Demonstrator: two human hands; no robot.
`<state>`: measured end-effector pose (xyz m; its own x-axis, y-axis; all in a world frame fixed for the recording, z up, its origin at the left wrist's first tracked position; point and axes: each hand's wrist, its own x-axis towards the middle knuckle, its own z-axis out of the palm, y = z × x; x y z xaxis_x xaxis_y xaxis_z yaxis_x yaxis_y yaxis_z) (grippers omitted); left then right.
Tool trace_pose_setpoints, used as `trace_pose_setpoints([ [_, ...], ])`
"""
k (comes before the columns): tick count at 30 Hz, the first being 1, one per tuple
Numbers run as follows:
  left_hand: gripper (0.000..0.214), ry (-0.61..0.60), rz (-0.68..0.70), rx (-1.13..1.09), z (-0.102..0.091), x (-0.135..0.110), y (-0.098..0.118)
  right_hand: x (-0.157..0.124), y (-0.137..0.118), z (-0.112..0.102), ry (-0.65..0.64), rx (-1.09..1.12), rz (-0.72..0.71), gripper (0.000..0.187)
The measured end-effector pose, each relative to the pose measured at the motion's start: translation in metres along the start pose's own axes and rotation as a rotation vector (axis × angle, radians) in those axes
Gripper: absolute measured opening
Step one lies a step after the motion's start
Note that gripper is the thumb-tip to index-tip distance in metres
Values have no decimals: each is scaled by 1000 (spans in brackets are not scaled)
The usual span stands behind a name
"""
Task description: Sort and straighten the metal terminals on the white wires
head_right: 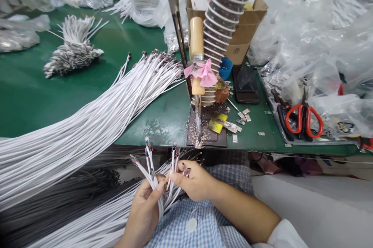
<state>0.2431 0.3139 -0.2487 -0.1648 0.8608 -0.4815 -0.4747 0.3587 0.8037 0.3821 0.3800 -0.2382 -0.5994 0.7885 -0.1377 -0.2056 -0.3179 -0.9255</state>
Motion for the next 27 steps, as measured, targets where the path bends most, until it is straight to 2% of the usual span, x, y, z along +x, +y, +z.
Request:
trace_pose_setpoints([
  [3, 13, 22, -22, -42, 2, 1, 2, 0, 1, -1, -51, 87, 13, 41],
  [8, 24, 70, -118, -141, 2, 0, 6, 0, 9, -1, -59, 219, 113, 43],
  [11, 27, 68, -138, -171, 3, -1, 7, 0, 12, -2, -74, 210, 141, 45],
  [13, 26, 60, -137, -172, 3, -1, 8, -1, 12, -4, -77, 114, 124, 44],
  [15, 24, 45, -133, -172, 3, 0, 8, -1, 10, -6, -75, -88, 77, 39],
  [17, 22, 22, -124, -174, 4, 0, 8, -1, 7, -8, -63, -346, -10, 31],
  [19, 20, -1, -110, -170, 4, 1, 8, -1, 5, -9, -17, -513, -109, 20],
  [22, 16, -27, -98, -155, 6, 1, 7, 0, 5, -8, 63, -492, -155, 19],
  [24, 15, -40, -96, -143, 5, 1, 6, 1, 6, -7, 66, -432, -134, 24],
  [27, 15, -56, -85, -112, 3, -1, 2, 4, 8, -4, 51, -382, -100, 21],
])
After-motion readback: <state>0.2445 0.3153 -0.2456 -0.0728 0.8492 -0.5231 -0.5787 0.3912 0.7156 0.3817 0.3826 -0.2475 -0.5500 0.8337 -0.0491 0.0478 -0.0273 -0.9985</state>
